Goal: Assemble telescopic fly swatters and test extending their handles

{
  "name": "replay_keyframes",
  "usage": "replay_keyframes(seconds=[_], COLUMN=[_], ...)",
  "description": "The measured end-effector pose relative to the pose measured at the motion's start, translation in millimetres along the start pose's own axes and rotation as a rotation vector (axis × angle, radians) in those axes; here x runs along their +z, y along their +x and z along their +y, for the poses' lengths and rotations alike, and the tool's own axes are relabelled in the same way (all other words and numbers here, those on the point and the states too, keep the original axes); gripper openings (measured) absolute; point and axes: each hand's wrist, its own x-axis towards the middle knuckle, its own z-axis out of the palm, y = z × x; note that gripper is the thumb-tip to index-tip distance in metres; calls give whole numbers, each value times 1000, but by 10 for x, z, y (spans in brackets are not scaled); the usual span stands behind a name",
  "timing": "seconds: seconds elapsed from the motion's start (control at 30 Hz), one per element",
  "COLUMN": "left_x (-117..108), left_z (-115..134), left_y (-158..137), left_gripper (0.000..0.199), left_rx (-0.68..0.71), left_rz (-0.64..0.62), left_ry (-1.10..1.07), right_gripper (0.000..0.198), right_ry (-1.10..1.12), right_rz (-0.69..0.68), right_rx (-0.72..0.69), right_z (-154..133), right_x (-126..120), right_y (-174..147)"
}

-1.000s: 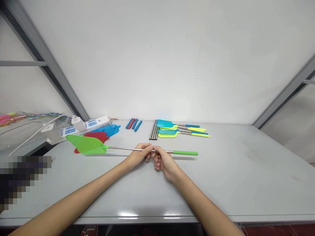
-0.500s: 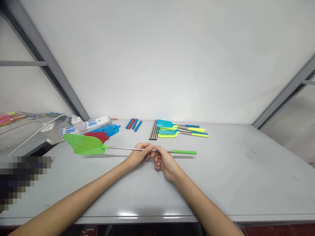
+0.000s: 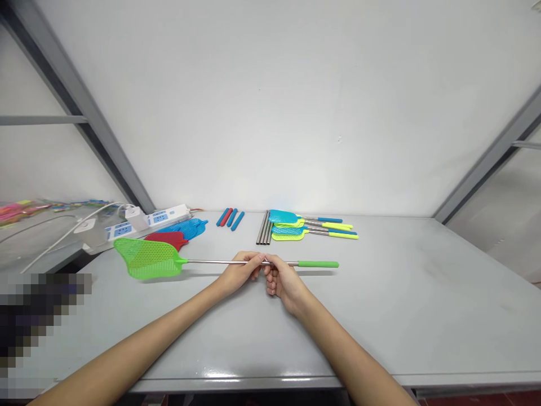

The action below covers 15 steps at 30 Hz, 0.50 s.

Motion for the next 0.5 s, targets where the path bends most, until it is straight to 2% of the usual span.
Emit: replay_keyframes(seconds=[0.27, 0.5], left_x=[-2, 0], left_z=[27, 10], left_y=[12, 2], left_gripper=[38, 39], left_rx=[-8, -17], left_rz=[-71, -8], left_ry=[-56, -3], right_gripper=[32, 30], right_ry=[-6, 3], right_rz=[-9, 26], right_rx=[5, -6], right_z=[0, 2], right_x=[-3, 1], right_y=[3, -2])
